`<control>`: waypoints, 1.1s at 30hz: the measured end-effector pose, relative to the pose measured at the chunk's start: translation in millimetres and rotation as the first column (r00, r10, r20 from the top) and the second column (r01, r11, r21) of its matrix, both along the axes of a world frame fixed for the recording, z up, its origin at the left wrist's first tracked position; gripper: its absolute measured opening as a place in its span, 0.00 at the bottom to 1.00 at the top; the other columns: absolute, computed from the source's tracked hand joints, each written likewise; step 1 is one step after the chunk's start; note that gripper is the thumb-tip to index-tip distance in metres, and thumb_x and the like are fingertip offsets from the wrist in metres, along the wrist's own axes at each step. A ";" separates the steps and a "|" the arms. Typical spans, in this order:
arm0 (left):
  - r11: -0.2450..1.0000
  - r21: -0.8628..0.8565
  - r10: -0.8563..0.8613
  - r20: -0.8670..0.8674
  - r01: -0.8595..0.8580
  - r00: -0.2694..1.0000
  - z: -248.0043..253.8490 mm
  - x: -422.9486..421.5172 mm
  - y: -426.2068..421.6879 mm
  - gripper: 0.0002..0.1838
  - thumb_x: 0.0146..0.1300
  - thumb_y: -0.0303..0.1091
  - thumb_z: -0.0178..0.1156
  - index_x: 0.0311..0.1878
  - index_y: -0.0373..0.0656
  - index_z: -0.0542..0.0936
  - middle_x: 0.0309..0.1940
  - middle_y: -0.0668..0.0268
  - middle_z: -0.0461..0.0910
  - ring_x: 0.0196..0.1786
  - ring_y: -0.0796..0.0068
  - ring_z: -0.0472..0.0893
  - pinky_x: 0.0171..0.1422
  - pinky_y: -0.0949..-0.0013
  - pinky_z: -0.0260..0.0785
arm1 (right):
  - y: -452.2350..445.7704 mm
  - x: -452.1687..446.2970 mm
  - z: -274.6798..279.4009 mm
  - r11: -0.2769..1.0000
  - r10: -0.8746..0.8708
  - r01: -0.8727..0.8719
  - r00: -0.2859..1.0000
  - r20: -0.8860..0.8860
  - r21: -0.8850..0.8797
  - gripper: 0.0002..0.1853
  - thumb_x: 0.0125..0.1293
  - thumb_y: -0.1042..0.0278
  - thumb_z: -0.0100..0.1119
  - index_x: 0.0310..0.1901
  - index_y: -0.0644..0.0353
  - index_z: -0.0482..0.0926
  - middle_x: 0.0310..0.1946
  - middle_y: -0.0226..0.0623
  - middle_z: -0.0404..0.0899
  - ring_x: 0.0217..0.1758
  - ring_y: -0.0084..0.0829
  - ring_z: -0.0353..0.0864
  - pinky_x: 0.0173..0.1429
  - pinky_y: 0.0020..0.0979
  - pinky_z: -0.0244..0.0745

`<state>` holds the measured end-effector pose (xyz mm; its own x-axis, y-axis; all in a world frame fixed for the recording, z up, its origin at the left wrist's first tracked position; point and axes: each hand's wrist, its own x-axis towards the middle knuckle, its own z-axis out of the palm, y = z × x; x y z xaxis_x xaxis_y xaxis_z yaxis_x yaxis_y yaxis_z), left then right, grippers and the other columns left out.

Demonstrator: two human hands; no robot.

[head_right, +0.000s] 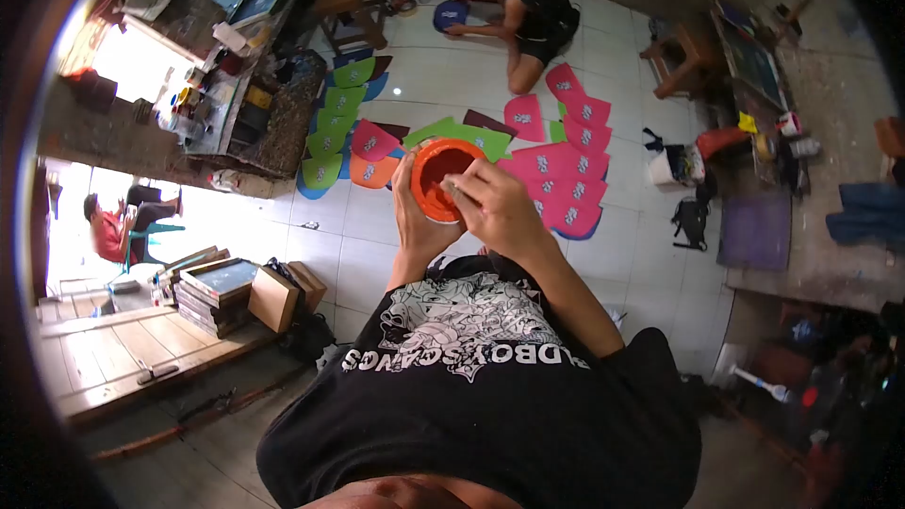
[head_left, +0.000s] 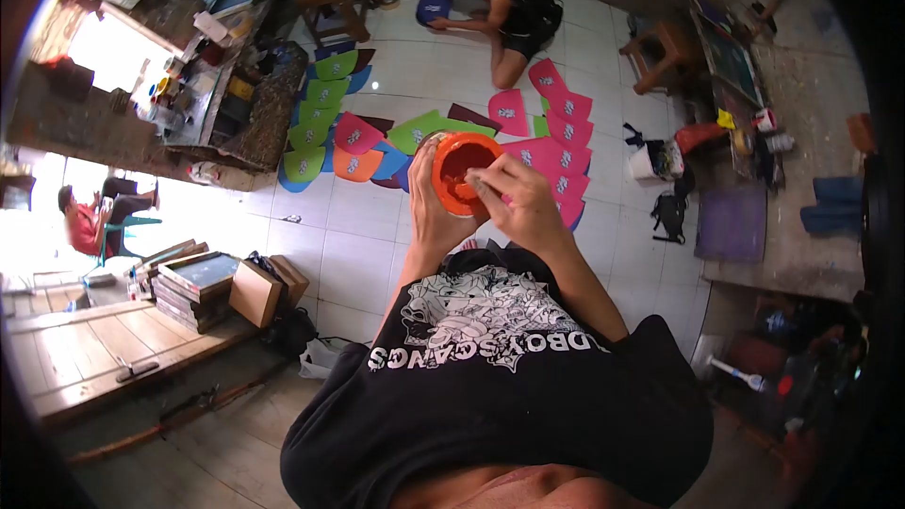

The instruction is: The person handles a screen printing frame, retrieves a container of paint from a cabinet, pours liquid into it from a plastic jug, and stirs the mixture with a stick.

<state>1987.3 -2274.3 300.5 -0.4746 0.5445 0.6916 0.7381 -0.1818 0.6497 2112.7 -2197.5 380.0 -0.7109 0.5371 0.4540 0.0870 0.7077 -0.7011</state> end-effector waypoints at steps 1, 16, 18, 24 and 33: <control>0.999 -0.004 -0.052 0.030 0.052 0.998 6.3 8.5 10.7 0.60 0.39 0.29 0.82 0.76 0.36 0.58 0.70 0.48 0.70 0.73 0.45 0.70 0.78 0.47 0.63 | 10.3 11.8 7.6 0.998 -0.055 0.056 0.998 -0.042 0.023 0.07 0.66 0.75 0.70 0.45 0.65 0.87 0.35 0.39 0.80 0.34 0.38 0.84 0.37 0.36 0.80; 0.941 -0.006 -0.337 0.107 0.339 0.936 5.0 18.4 67.8 0.64 0.36 0.34 0.86 0.77 0.38 0.57 0.68 0.51 0.72 0.71 0.48 0.72 0.75 0.50 0.66 | 23.2 72.6 55.0 0.901 -0.346 0.363 0.931 -0.113 0.238 0.11 0.63 0.77 0.73 0.47 0.65 0.88 0.32 0.35 0.79 0.31 0.30 0.80 0.33 0.31 0.75; 0.940 -0.014 -0.338 0.089 0.340 0.937 9.1 19.5 70.4 0.63 0.36 0.33 0.86 0.77 0.38 0.57 0.68 0.50 0.72 0.70 0.47 0.73 0.75 0.50 0.66 | 26.2 71.3 49.7 0.897 -0.346 0.364 0.931 -0.116 0.250 0.11 0.63 0.77 0.74 0.47 0.65 0.88 0.32 0.35 0.79 0.30 0.30 0.80 0.33 0.31 0.75; 0.955 0.010 -0.298 -0.011 0.298 0.955 6.2 15.8 61.9 0.62 0.38 0.34 0.85 0.76 0.37 0.57 0.68 0.48 0.72 0.69 0.47 0.75 0.74 0.49 0.68 | 32.7 48.5 15.5 0.950 -0.232 0.238 0.971 -0.055 0.200 0.10 0.63 0.77 0.72 0.46 0.63 0.87 0.36 0.35 0.79 0.35 0.34 0.82 0.38 0.35 0.79; 0.996 0.088 -0.024 0.045 0.020 0.999 -4.7 -62.1 5.9 0.53 0.41 0.30 0.83 0.73 0.37 0.66 0.67 0.48 0.74 0.69 0.46 0.75 0.74 0.50 0.69 | 17.8 -66.0 9.7 0.959 0.217 -0.237 0.966 0.137 0.154 0.08 0.65 0.78 0.70 0.45 0.66 0.86 0.35 0.42 0.79 0.37 0.44 0.82 0.41 0.40 0.77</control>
